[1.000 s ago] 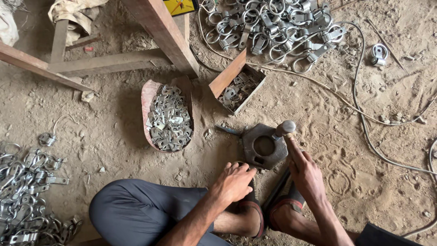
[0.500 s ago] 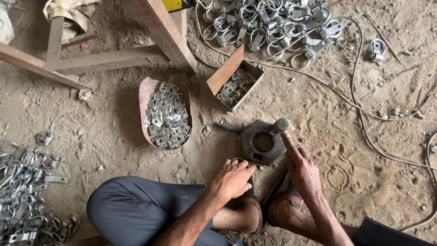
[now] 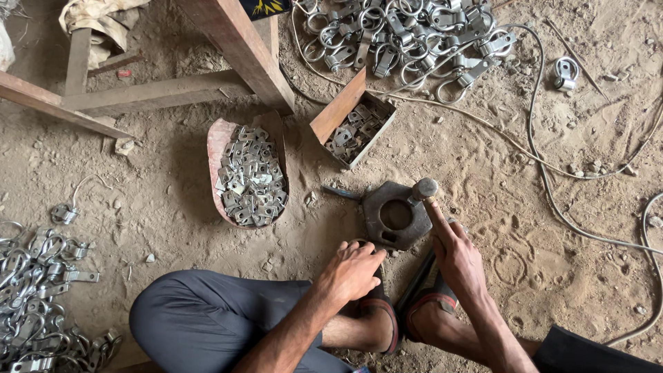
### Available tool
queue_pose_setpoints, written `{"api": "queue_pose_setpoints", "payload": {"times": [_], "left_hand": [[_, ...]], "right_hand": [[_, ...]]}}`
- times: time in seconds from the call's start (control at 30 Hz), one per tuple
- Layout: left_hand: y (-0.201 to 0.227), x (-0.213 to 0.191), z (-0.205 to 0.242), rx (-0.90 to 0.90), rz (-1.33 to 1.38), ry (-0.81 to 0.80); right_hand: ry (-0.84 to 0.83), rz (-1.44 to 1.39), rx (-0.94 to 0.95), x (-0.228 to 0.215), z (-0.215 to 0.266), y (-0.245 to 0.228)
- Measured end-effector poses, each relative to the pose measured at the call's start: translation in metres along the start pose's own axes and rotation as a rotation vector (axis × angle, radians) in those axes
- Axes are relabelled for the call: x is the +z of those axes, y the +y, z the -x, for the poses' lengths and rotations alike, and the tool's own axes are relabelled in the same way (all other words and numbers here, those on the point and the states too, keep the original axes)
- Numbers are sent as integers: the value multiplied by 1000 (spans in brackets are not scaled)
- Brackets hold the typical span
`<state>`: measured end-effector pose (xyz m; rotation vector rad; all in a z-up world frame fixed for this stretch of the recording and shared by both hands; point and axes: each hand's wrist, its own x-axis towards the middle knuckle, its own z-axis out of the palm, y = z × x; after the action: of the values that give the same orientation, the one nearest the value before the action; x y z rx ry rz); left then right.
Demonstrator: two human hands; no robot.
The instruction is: The person sits on the ground and uses a hammer to strike small metal parts placed on a metal anvil. The person repeatedly picks up parts from a container, positions them on the anvil, and hammers them before placing them into a wooden box.
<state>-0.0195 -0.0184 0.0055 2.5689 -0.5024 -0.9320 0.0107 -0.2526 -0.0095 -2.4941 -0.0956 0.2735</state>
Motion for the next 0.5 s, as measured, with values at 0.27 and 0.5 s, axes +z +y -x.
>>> {"api": "queue_pose_setpoints", "payload": {"times": [0.27,0.5], "left_hand": [[-1,0,-3,-9,6,-32],[1,-3,-1,-19,6,-44]], "right_hand": [[-24,-19,26,-5,1,-7],[-20,-10,12,-7,0,-8]]}}
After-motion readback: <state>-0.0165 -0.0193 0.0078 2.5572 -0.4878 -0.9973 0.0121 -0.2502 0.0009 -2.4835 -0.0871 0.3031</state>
